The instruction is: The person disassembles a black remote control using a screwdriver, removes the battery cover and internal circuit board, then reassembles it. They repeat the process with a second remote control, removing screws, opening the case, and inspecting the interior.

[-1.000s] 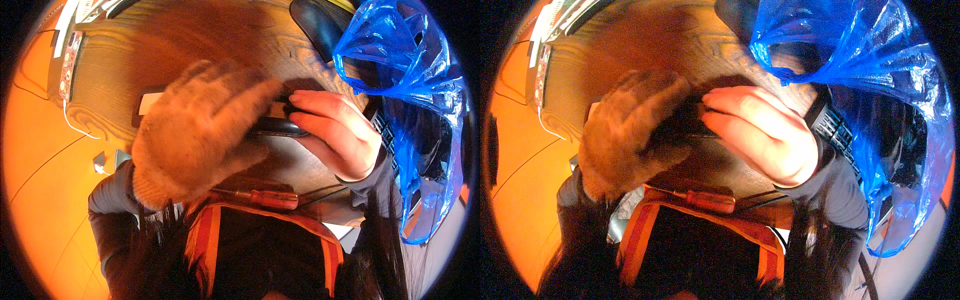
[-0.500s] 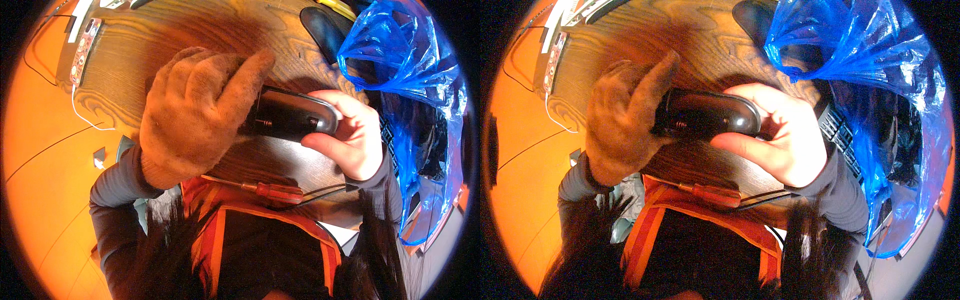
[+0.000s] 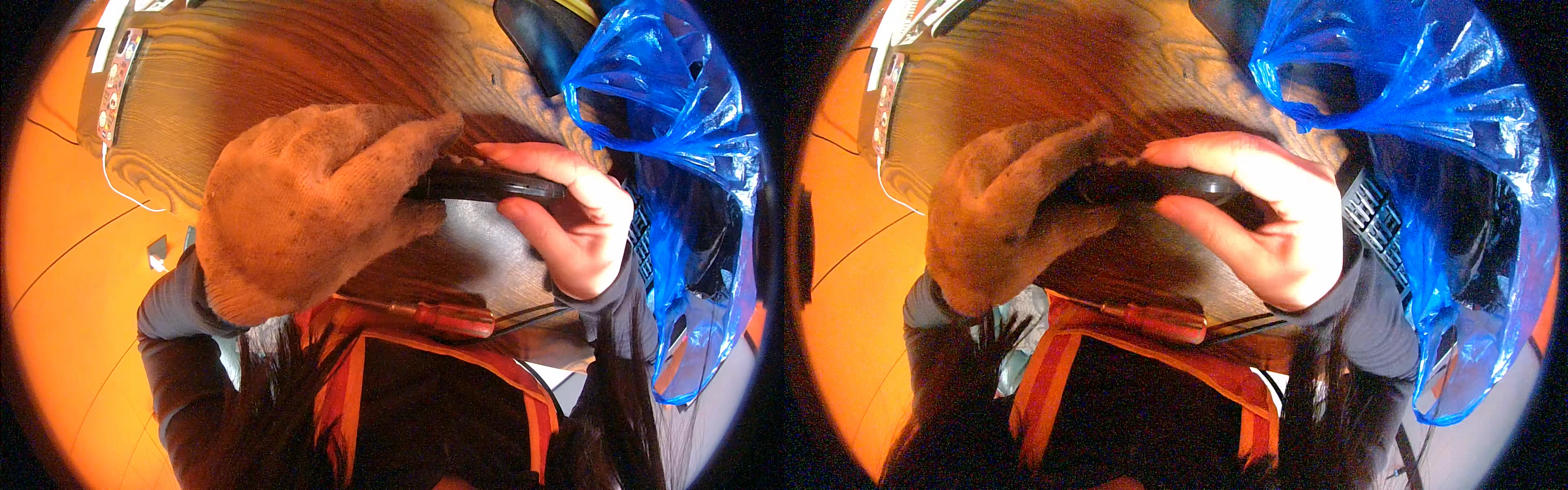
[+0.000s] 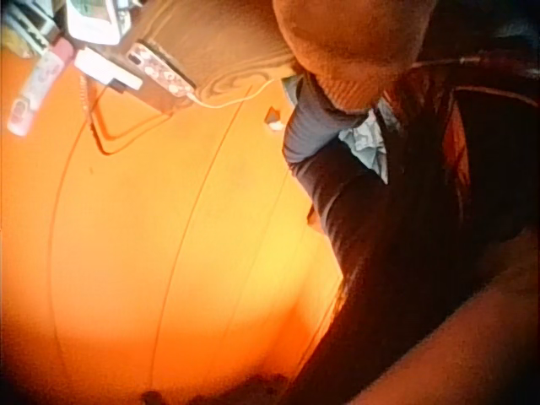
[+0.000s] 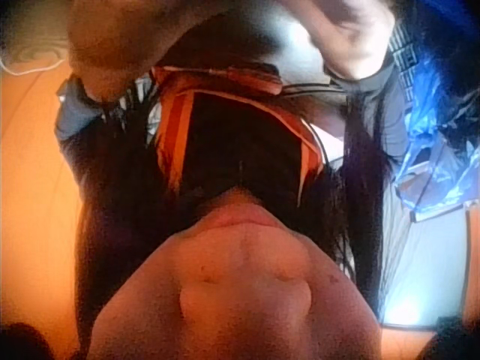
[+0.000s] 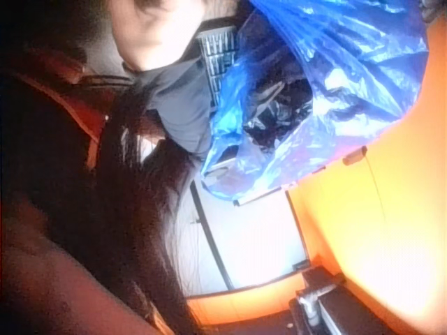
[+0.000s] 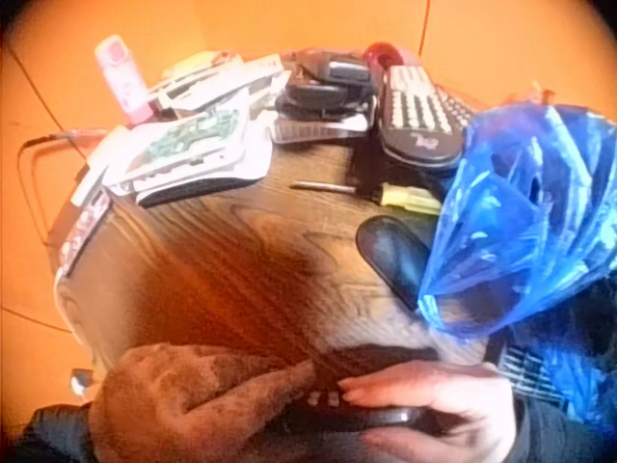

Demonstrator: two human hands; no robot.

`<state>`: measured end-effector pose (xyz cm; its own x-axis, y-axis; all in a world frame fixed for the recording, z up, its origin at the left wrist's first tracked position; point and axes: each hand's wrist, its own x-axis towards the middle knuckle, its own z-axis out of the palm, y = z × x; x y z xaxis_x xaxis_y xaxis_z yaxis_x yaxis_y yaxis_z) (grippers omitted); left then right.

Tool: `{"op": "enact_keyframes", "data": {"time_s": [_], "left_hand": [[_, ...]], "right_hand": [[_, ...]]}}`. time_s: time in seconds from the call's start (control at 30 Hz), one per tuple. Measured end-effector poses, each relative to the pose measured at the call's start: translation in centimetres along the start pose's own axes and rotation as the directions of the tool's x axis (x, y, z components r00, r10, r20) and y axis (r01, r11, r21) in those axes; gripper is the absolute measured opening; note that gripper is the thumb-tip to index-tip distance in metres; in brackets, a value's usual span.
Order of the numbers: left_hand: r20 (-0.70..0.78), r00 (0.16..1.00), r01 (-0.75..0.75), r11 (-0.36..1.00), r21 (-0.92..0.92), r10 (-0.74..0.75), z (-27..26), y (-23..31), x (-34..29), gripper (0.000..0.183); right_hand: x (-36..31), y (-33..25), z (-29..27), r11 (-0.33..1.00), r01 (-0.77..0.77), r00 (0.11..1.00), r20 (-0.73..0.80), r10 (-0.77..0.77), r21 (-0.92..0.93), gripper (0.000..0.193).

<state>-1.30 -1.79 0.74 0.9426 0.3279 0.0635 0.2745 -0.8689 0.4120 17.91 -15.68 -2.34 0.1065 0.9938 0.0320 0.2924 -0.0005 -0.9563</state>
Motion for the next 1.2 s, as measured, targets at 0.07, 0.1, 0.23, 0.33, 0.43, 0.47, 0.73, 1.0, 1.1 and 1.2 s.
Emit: {"op": "enact_keyframes", "data": {"time_s": [0.07, 0.1, 0.23, 0.33, 0.43, 0.47, 0.73, 1.0, 1.1, 1.2], "left_hand": [[0.067, 0.997, 0.036, 0.998, -0.041, -0.034, -0.2, 0.0, 0.1, 0.057], [0.085, 0.996, 0.039, 0.998, -0.052, -0.035, -0.3, 0.0, 0.2, 0.056], [0.109, 0.993, 0.049, 0.988, -0.147, -0.033, -0.4, -0.2, 0.7, 0.054], [0.114, 0.993, 0.059, 0.979, -0.197, -0.037, -0.4, -0.3, 0.8, 0.052], [0.127, 0.992, 0.045, 0.986, -0.163, -0.024, -0.4, -0.4, 0.9, 0.05], [0.11, 0.994, 0.032, 0.984, -0.175, -0.013, -0.4, -0.4, 0.9, 0.05], [0.002, 0.999, -0.052, 0.982, -0.18, 0.053, -0.1, -1.0, 0.1, 0.048], [-0.03, 0.992, 0.118, 0.978, -0.17, -0.125, -1.4, -3.0, -3.1, 0.048], [-0.045, 0.988, 0.129, 0.957, -0.261, -0.145, -0.9, -3.2, -3.6, 0.046], [-0.046, 0.988, 0.127, 0.948, -0.293, -0.147, -0.5, -3.3, -3.6, 0.044]], "right_hand": [[0.4, 0.2, 0.0, 0.984, 0.127, 0.992, 0.031, -0.124, -0.124, 0.031], [0.6, 0.2, 0.1, 0.966, 0.186, 0.982, 0.053, -0.179, -0.18, 0.031], [0.6, 0.1, 0.7, 0.997, 0.071, 0.997, -0.01, -0.072, -0.012, 0.031], [0.5, 0.3, 0.9, 0.994, 0.103, 0.994, -0.015, -0.104, -0.034, 0.029], [0.6, 0.5, 0.8, 0.985, 0.159, 0.987, 0.011, -0.158, -0.07, 0.026], [0.6, 0.5, 0.7, 0.982, 0.172, 0.985, 0.019, -0.171, -0.077, 0.026], [1.7, 0.8, 0.4, 0.966, 0.233, 0.972, 0.01, -0.233, -0.112, 0.021], [1.9, -0.5, -0.3, 0.957, 0.143, 0.988, 0.091, -0.124, -0.254, 0.023], [2.1, -2.4, 0.5, 0.726, 0.243, 0.967, 0.1, -0.235, -0.643, 0.034], [2.1, -3.8, 2.2, 0.678, 0.313, 0.948, 0.175, -0.266, -0.665, 0.051]]}}
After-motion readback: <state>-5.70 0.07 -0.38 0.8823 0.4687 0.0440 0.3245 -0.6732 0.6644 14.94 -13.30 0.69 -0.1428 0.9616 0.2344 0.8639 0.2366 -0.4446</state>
